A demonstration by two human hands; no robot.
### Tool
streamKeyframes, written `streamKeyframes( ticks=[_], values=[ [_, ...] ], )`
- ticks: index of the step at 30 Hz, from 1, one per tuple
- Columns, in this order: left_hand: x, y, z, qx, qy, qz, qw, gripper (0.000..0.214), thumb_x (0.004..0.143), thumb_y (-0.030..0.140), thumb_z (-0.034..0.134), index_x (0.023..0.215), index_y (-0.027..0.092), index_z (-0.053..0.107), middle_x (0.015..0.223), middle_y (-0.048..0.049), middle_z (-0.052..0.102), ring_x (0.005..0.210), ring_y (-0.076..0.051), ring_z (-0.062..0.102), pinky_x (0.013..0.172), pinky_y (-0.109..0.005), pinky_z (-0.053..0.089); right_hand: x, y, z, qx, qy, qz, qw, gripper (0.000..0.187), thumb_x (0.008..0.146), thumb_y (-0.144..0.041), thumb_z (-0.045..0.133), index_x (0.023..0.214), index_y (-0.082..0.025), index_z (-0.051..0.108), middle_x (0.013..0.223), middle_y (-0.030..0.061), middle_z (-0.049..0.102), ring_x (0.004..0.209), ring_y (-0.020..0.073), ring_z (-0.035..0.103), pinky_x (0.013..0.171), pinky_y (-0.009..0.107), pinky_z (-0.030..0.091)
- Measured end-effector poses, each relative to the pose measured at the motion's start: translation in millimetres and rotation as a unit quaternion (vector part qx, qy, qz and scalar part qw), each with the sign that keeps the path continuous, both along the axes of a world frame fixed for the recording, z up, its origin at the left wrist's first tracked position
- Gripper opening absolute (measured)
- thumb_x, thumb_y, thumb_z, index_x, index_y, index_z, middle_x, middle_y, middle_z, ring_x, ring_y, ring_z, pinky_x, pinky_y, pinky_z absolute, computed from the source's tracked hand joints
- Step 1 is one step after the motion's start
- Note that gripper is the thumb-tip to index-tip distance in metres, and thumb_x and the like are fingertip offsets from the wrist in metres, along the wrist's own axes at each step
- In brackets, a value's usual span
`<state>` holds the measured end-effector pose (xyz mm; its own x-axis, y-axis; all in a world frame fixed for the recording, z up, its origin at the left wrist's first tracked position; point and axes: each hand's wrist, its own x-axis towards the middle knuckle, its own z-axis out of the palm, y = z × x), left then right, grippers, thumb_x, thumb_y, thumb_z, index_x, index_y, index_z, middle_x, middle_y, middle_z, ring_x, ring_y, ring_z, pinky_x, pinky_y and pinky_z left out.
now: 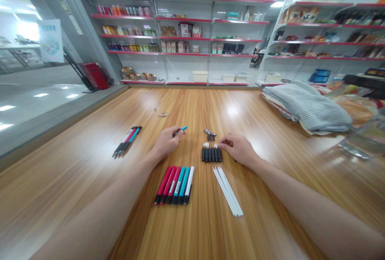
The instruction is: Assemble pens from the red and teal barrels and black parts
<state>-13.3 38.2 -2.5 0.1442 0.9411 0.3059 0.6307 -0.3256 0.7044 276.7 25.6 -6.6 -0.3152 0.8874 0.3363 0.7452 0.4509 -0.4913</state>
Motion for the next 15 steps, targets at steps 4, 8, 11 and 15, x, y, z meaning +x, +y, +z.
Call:
streamKeyframes(
  ticks=[4,8,11,15],
  values=[
    [1,-1,-0.6,0.015,0.016,0.001,1.0,0.034,0.088,0.04,0.043,0.089,0.016,0.066,0.066,-0.0013,0.058,0.058,-0.014,0.048,0.054,-0.024,0.032,0,1,-0.8,0.002,-0.017,-0.005,1.0,0.011,0.084,-0.029,0.061,0.077,-0.021,0.066,0.08,0.0011,0.063,0.073,0.0141,0.055,0.062,0.025,0.038],
    [-1,0,-2.0,0.027,0.03,-0.007,0.999,0.032,0.089,0.039,0.043,0.089,0.016,0.066,0.068,-0.0014,0.058,0.061,-0.014,0.049,0.056,-0.024,0.032,0,0,-1.0,0.008,-0.014,-0.009,1.0,0.009,0.083,-0.025,0.06,0.077,-0.02,0.064,0.081,0.0012,0.063,0.074,0.0145,0.055,0.063,0.025,0.038],
    [0,-1,-0.8,0.025,0.023,-0.004,0.999,0.032,0.09,0.039,0.042,0.09,0.016,0.065,0.067,-0.0009,0.057,0.06,-0.014,0.049,0.055,-0.024,0.032,-1,-3,3.1,0.042,0.021,-0.012,0.999,0.008,0.085,-0.021,0.057,0.079,-0.019,0.062,0.079,0.0014,0.063,0.072,0.0142,0.056,0.064,0.026,0.04],
    [16,-9,10.5,0.03,0.007,0.0,1.0,0.032,0.091,0.039,0.042,0.091,0.016,0.064,0.067,-0.0015,0.058,0.061,-0.015,0.051,0.056,-0.024,0.033,-6,-13,13.0,0.119,0.078,0.01,0.99,0.012,0.09,-0.02,0.051,0.084,-0.019,0.061,0.08,0.003,0.063,0.074,0.0148,0.057,0.069,0.027,0.044]
  ],
)
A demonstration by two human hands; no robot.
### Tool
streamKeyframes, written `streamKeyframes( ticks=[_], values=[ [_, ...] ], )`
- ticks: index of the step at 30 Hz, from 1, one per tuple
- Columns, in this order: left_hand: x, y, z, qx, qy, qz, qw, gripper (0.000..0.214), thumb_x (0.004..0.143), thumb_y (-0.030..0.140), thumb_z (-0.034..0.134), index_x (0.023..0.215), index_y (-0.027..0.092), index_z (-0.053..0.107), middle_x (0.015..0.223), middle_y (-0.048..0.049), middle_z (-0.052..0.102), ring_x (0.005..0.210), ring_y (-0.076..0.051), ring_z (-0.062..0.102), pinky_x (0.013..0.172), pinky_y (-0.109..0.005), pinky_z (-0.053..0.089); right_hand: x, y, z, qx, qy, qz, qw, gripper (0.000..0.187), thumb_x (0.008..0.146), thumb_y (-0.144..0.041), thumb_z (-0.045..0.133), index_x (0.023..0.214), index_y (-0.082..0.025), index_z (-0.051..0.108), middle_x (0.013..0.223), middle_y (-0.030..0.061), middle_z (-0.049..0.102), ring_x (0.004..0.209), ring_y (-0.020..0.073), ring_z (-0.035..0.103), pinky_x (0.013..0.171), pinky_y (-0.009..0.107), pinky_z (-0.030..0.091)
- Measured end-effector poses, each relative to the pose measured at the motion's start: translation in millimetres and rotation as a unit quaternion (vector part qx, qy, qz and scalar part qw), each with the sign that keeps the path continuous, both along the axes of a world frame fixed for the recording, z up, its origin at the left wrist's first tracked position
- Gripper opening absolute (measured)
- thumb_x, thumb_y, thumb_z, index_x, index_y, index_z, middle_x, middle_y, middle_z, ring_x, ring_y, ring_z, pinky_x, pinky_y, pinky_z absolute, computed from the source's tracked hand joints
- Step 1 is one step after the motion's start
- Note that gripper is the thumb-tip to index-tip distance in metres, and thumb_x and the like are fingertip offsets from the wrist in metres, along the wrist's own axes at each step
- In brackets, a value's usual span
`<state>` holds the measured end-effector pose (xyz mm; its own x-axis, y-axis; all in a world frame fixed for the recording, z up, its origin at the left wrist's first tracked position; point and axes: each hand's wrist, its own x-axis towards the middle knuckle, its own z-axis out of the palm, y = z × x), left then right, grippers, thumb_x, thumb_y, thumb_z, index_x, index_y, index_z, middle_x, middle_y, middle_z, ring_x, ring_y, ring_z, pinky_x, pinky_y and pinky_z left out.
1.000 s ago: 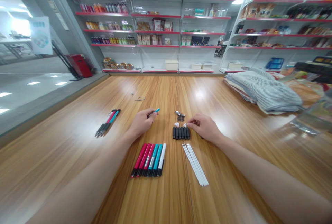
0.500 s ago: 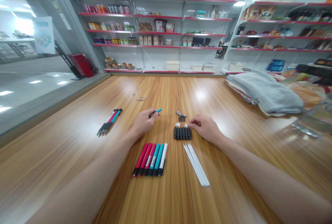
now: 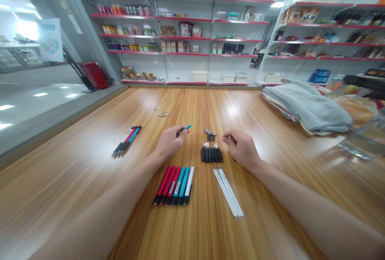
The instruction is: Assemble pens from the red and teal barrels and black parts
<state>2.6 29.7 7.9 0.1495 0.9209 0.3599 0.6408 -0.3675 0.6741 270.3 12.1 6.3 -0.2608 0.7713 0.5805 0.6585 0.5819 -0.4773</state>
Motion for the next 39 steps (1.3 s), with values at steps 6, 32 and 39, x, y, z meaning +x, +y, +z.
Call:
streamKeyframes(
  ticks=[6,32,39],
  values=[
    [36,-27,23.8,0.016,0.041,-0.085,0.995,0.028,0.093,0.037,0.042,0.093,0.018,0.063,0.074,-0.0023,0.063,0.067,-0.015,0.055,0.061,-0.025,0.036,-7,-15,5.4,0.07,0.013,0.057,0.996,0.023,0.093,-0.019,0.043,0.101,-0.02,0.064,0.092,0.0074,0.062,0.087,0.0177,0.058,0.078,0.03,0.047],
    [6,2,-14.7,-0.029,0.005,-0.091,0.995,0.023,0.093,0.032,0.044,0.082,0.018,0.059,0.075,-0.0001,0.064,0.072,-0.014,0.059,0.07,-0.026,0.041,-2,5,-12.3,-0.063,-0.05,0.041,0.996,0.017,0.087,-0.022,0.055,0.093,-0.022,0.071,0.076,0.0028,0.059,0.076,0.0159,0.055,0.071,0.029,0.042],
    [5,4,-16.9,-0.023,0.017,-0.088,0.996,0.023,0.092,0.032,0.045,0.079,0.018,0.058,0.073,0.0005,0.064,0.07,-0.014,0.058,0.067,-0.025,0.04,-1,6,-11.7,-0.063,-0.028,0.038,0.997,0.021,0.087,-0.018,0.051,0.089,-0.021,0.072,0.077,0.0036,0.06,0.075,0.0156,0.055,0.068,0.029,0.042]
  ],
)
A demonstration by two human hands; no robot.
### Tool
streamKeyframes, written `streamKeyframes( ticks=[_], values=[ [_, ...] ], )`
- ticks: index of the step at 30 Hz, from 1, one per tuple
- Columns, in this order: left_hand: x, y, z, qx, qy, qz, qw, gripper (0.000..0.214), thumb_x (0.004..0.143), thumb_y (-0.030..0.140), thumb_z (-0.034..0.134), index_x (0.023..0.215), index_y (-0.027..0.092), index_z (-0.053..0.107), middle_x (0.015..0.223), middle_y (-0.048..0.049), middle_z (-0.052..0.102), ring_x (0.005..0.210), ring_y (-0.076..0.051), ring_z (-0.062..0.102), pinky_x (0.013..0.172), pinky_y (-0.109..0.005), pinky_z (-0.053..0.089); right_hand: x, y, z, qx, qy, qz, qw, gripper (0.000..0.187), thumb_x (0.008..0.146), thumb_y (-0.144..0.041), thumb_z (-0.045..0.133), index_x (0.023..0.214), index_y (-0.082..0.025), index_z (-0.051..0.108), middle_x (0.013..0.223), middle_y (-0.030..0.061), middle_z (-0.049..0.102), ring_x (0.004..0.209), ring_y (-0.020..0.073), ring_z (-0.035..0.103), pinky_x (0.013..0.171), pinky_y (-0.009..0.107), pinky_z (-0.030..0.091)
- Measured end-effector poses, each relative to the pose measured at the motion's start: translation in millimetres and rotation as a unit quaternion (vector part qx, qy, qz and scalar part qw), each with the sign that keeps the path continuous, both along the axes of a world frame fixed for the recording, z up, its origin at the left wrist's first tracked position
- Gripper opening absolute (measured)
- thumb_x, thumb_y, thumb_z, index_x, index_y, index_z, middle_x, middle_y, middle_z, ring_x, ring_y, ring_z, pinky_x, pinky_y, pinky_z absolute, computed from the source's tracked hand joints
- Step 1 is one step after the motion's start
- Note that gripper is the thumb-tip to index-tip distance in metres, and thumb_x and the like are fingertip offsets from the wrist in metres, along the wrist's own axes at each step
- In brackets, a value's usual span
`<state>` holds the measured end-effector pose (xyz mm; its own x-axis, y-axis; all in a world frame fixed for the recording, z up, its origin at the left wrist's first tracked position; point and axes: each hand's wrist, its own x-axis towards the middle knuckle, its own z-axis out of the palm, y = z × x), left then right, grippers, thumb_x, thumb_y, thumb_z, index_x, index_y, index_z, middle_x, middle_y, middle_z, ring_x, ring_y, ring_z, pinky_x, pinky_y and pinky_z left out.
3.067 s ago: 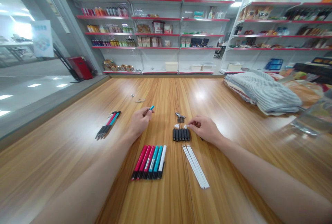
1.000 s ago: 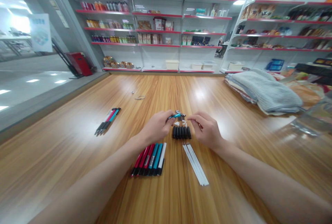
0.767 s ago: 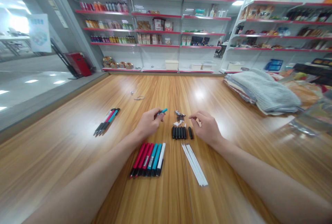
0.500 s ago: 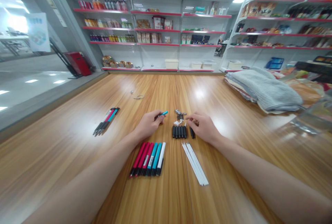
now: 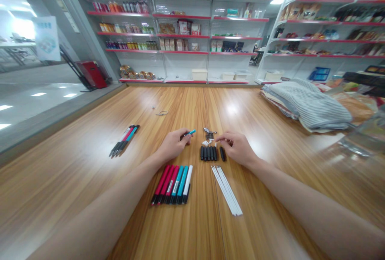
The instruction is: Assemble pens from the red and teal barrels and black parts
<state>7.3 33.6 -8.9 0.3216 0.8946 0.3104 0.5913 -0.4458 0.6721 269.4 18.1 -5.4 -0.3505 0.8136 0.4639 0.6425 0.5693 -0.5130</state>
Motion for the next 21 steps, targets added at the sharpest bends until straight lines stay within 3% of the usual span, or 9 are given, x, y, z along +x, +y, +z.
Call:
streamKeyframes(
  ticks=[7,14,21],
  values=[
    [0.6,-0.3,0.8,0.006,0.003,0.001,1.0,0.024,0.092,0.031,0.045,0.077,0.018,0.059,0.074,0.0005,0.064,0.07,-0.014,0.058,0.067,-0.025,0.039,0.4,-1.0,-0.7,0.009,-0.024,0.043,0.999,0.02,0.083,-0.015,0.053,0.084,-0.021,0.073,0.079,0.0033,0.063,0.079,0.0161,0.056,0.074,0.029,0.043],
    [0.8,-1.0,2.2,-0.001,0.001,-0.002,1.0,0.024,0.091,0.031,0.045,0.078,0.018,0.059,0.074,0.0,0.065,0.071,-0.014,0.058,0.068,-0.025,0.04,1.3,-0.6,1.4,0.009,-0.001,-0.027,1.0,0.019,0.083,-0.016,0.053,0.082,-0.02,0.071,0.076,0.0027,0.065,0.074,0.0153,0.056,0.068,0.027,0.042],
    [1.4,-3.1,4.1,-0.004,-0.007,-0.003,1.0,0.025,0.091,0.032,0.044,0.076,0.018,0.059,0.074,-0.0006,0.065,0.071,-0.015,0.059,0.068,-0.026,0.041,-0.6,-2.9,3.2,0.008,-0.028,0.025,0.999,0.021,0.085,-0.016,0.051,0.081,-0.021,0.072,0.073,0.0024,0.065,0.075,0.0157,0.057,0.071,0.028,0.043]
  ],
)
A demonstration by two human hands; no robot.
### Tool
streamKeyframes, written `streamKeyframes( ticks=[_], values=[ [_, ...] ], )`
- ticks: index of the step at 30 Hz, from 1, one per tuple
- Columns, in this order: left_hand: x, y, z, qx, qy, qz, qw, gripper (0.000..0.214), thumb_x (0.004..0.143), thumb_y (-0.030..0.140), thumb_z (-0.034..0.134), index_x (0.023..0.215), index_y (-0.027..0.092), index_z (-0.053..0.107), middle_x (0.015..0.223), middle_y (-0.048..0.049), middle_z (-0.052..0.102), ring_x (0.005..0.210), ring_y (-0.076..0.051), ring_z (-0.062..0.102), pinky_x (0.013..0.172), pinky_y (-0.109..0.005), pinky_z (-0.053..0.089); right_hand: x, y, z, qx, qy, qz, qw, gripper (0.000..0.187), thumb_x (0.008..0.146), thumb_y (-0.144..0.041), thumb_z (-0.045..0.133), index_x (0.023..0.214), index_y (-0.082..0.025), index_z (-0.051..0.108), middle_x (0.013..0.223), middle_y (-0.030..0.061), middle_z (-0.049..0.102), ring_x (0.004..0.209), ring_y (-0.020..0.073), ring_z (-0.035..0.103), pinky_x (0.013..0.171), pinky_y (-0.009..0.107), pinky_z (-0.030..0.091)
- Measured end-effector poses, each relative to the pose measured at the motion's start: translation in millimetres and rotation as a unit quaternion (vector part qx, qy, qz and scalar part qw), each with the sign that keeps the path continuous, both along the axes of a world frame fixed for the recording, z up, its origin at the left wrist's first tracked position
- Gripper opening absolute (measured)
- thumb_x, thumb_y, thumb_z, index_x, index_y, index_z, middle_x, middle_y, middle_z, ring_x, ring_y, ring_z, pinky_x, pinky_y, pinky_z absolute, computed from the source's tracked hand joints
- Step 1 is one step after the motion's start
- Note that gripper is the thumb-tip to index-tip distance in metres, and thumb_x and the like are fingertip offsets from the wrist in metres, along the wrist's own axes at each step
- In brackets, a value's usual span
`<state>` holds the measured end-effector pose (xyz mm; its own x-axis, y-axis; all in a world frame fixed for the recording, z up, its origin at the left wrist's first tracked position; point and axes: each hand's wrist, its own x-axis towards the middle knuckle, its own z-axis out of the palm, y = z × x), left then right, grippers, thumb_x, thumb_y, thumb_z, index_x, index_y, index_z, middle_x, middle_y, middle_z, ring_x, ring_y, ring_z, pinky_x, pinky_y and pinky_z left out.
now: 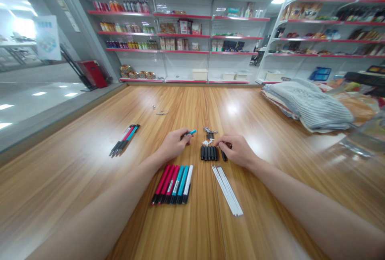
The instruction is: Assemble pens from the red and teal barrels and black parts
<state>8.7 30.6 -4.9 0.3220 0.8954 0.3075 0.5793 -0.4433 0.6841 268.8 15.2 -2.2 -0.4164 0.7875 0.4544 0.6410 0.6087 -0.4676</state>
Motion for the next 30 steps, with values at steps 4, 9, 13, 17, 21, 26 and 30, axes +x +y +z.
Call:
streamKeyframes(
  ticks=[4,9,13,17,21,26,30],
  values=[
    [0.3,-0.1,1.0,-0.003,0.001,0.002,1.0,0.025,0.091,0.032,0.045,0.077,0.018,0.06,0.074,-0.0009,0.065,0.071,-0.015,0.059,0.068,-0.026,0.041,0.9,2.0,-2.3,-0.001,-0.004,-0.036,0.999,0.024,0.082,-0.013,0.05,0.078,-0.021,0.073,0.074,0.0024,0.066,0.073,0.0155,0.059,0.069,0.028,0.044],
    [0.0,0.5,0.7,0.002,0.002,0.003,1.0,0.023,0.09,0.03,0.046,0.078,0.018,0.061,0.073,0.0004,0.065,0.07,-0.014,0.058,0.066,-0.025,0.04,4.0,3.1,-3.0,-0.002,0.019,-0.062,0.998,0.023,0.081,-0.012,0.05,0.084,-0.02,0.072,0.076,0.0027,0.067,0.071,0.0156,0.059,0.067,0.028,0.044],
    [0.1,1.0,0.7,0.0,0.004,0.004,1.0,0.023,0.09,0.031,0.045,0.081,0.018,0.062,0.073,-0.0002,0.065,0.069,-0.015,0.057,0.065,-0.025,0.039,2.1,0.1,0.4,0.014,0.024,0.005,1.0,0.024,0.083,-0.013,0.049,0.09,-0.02,0.071,0.081,0.0039,0.067,0.077,0.0168,0.059,0.073,0.03,0.045],
    [0.2,0.7,0.8,0.002,0.007,0.001,1.0,0.023,0.09,0.031,0.045,0.081,0.018,0.061,0.073,-0.0001,0.065,0.068,-0.014,0.057,0.066,-0.025,0.039,-0.5,-3.2,4.2,0.027,0.024,0.034,0.999,0.025,0.082,-0.011,0.049,0.094,-0.02,0.069,0.082,0.0045,0.066,0.08,0.0177,0.059,0.076,0.031,0.046],
    [0.2,0.4,0.8,-0.001,0.008,0.002,1.0,0.023,0.09,0.031,0.045,0.082,0.018,0.061,0.073,-0.0004,0.065,0.069,-0.015,0.057,0.066,-0.026,0.039,-0.2,-5.6,5.7,0.014,0.055,0.055,0.997,0.036,0.079,-0.007,0.048,0.108,-0.02,0.064,0.088,0.0041,0.067,0.082,0.0169,0.061,0.08,0.03,0.048],
    [0.2,0.6,0.8,0.001,0.011,0.002,1.0,0.024,0.09,0.033,0.045,0.079,0.018,0.06,0.073,-0.0007,0.065,0.069,-0.015,0.058,0.067,-0.026,0.04,-0.5,-6.4,3.6,-0.001,0.047,0.067,0.997,0.043,0.076,-0.004,0.046,0.114,-0.02,0.059,0.091,0.003,0.067,0.084,0.0162,0.063,0.084,0.03,0.048],
    [0.3,0.4,0.5,0.002,0.013,0.005,1.0,0.024,0.09,0.034,0.045,0.082,0.018,0.061,0.073,-0.0011,0.065,0.069,-0.016,0.058,0.067,-0.026,0.041,-1.2,-4.6,2.0,-0.02,0.037,0.062,0.997,0.042,0.076,-0.003,0.044,0.112,-0.02,0.06,0.087,0.0025,0.067,0.082,0.0155,0.063,0.082,0.029,0.048]
  ],
)
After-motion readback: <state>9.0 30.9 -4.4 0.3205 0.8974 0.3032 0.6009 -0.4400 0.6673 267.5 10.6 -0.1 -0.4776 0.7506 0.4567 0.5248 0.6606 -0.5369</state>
